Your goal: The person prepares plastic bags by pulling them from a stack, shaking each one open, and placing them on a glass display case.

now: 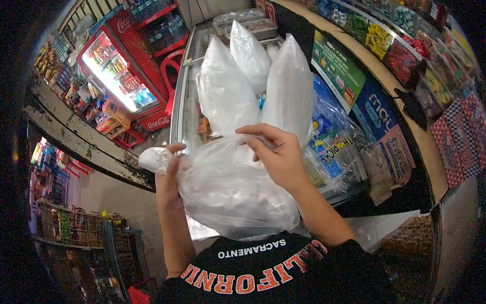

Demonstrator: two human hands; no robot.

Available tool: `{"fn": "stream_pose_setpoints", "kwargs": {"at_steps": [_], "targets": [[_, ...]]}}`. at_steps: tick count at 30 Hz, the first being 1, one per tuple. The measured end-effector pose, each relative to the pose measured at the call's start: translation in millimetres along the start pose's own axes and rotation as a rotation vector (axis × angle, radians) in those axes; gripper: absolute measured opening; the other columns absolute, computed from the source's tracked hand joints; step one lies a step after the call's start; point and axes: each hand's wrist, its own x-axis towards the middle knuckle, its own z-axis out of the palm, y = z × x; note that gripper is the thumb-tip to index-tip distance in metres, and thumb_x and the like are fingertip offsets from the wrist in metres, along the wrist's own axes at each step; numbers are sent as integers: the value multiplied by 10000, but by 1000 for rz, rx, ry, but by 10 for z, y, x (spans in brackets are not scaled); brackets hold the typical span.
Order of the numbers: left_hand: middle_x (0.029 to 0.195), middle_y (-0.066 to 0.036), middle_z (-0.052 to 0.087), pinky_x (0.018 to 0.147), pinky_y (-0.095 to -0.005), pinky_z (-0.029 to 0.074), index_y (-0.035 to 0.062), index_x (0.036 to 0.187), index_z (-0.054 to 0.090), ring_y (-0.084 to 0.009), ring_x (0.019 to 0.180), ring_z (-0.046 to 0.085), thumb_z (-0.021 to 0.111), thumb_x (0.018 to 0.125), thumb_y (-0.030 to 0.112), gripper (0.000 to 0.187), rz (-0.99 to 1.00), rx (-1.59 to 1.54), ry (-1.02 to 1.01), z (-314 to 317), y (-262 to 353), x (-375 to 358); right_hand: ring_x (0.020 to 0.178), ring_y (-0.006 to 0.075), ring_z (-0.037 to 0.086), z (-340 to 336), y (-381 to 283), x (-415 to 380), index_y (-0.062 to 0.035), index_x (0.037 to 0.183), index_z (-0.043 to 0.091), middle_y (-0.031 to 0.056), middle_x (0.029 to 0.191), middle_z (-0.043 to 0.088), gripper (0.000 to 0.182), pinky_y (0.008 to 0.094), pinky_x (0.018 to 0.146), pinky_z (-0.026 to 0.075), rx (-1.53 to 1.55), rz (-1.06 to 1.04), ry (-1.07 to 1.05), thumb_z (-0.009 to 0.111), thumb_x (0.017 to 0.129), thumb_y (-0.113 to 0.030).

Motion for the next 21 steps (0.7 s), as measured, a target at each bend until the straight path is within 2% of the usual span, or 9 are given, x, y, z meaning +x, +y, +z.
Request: {"fn": "stream_pose_setpoints", "kwargs": {"at_steps": [4,8,10,12,14,15,17,20,21], "targets": [[807,-55,538,614,-228,445,22,926,507,-115,719,529,612,698,140,278,-37,90,-20,-188,9,117,614,41,496,144,144,137,18,857,575,32,718,580,138,162,548,398,-47,-114,88,528,734,-25],[798,-48,550,584,-240,432,30,914,512,-105,711,530,620,688,108,262,-88,55,-384,-455,211,205,592,26,479,103,184,333,28,817,577,12,712,573,109,157,531,396,-63,-229,200,526,731,-15],[773,-39,558,567,-233,418,26,897,507,-95,670,522,631,679,98,261,-100,620,-636,-565,205,253,572,24,467,4,78,397,27,805,576,3,707,571,103,160,528,384,-150,-180,198,531,735,-33],[729,-28,555,557,-213,396,25,848,518,-83,647,506,643,670,97,229,-111,651,-595,-511,253,310,536,18,449,-83,7,454,23,773,575,-13,657,561,102,166,496,372,-392,-110,201,543,742,-68],[698,-19,537,546,-198,378,27,818,519,-73,632,486,633,685,116,196,-254,519,-198,-631,276,383,619,70,481,-179,34,502,-6,860,553,29,750,557,176,218,545,387,-387,-23,172,580,713,-101],[678,-7,514,520,-193,360,29,826,518,-74,602,471,622,698,149,205,-196,291,-88,-651,280,413,705,111,483,-176,30,510,-22,920,526,57,827,537,266,246,597,385,-612,-184,248,606,684,-116],[668,-1,503,513,-190,352,27,828,513,-71,586,458,618,700,163,214,-132,301,-18,-523,238,429,932,227,426,-71,-86,461,-64,1064,436,121,1027,444,514,321,742,359,-898,-413,295,654,606,-143],[668,11,485,520,-177,342,24,809,506,-65,583,442,626,690,188,236,-54,326,93,-425,102,474,890,226,466,185,-164,317,-59,1002,483,100,948,491,443,325,783,357,-674,-630,130,653,603,-149],[716,-2,490,550,-187,349,22,851,488,-68,625,447,635,682,193,281,2,225,-79,-408,64,516,890,226,466,255,-131,312,-59,1002,483,100,948,491,443,325,783,357,-673,-625,129,653,603,-149]]}}
